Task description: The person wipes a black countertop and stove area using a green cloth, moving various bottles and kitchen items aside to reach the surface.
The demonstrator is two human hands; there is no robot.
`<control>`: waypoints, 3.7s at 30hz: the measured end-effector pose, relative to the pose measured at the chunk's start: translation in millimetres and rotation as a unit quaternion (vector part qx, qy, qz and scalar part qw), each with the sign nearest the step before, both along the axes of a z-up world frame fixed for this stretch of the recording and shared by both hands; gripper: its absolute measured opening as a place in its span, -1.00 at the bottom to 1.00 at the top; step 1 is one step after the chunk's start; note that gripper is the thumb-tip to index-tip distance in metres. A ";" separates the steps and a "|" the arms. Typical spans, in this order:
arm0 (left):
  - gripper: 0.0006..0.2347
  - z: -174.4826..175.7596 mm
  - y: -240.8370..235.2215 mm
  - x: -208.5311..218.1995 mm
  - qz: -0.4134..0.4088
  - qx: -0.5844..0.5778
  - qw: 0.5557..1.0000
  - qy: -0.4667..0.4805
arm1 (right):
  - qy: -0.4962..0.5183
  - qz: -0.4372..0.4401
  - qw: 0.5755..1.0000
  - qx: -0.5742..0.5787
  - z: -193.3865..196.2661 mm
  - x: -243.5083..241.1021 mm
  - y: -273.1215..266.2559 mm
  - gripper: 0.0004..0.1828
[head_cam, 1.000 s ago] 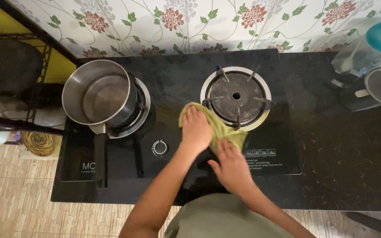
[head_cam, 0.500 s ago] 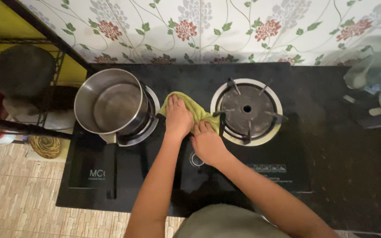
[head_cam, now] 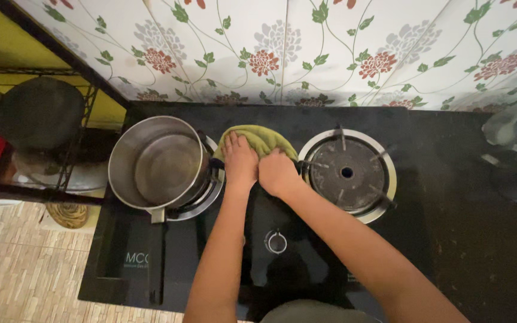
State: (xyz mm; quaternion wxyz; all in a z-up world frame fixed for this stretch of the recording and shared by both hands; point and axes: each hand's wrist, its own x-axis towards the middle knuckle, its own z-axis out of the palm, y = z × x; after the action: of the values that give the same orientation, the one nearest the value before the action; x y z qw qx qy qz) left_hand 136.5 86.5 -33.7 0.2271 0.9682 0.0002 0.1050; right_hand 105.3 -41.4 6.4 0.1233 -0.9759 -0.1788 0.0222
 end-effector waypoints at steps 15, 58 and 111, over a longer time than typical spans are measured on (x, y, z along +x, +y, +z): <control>-0.44 41.1 -27.5 23.4 -0.040 0.013 0.997 0.060 | 0.051 -0.006 0.999 -0.014 -6.9 147.4 -121.6 -0.74; -0.42 45.5 -11.6 -116.6 -0.122 0.108 0.986 0.025 | 0.044 -0.032 0.998 -0.044 -52.4 109.0 -23.3 -0.77; -0.70 74.5 -166.0 -293.0 -0.418 -0.025 0.907 0.053 | -0.074 -0.224 0.960 0.149 32.2 -268.2 -268.2 -0.63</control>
State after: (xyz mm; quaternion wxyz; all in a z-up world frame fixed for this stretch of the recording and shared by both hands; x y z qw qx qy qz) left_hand -156.4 -79.5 40.8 0.2743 0.8777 -0.3895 -0.0507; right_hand -162.9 -309.6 38.6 0.2555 -0.9605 0.0342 -0.1054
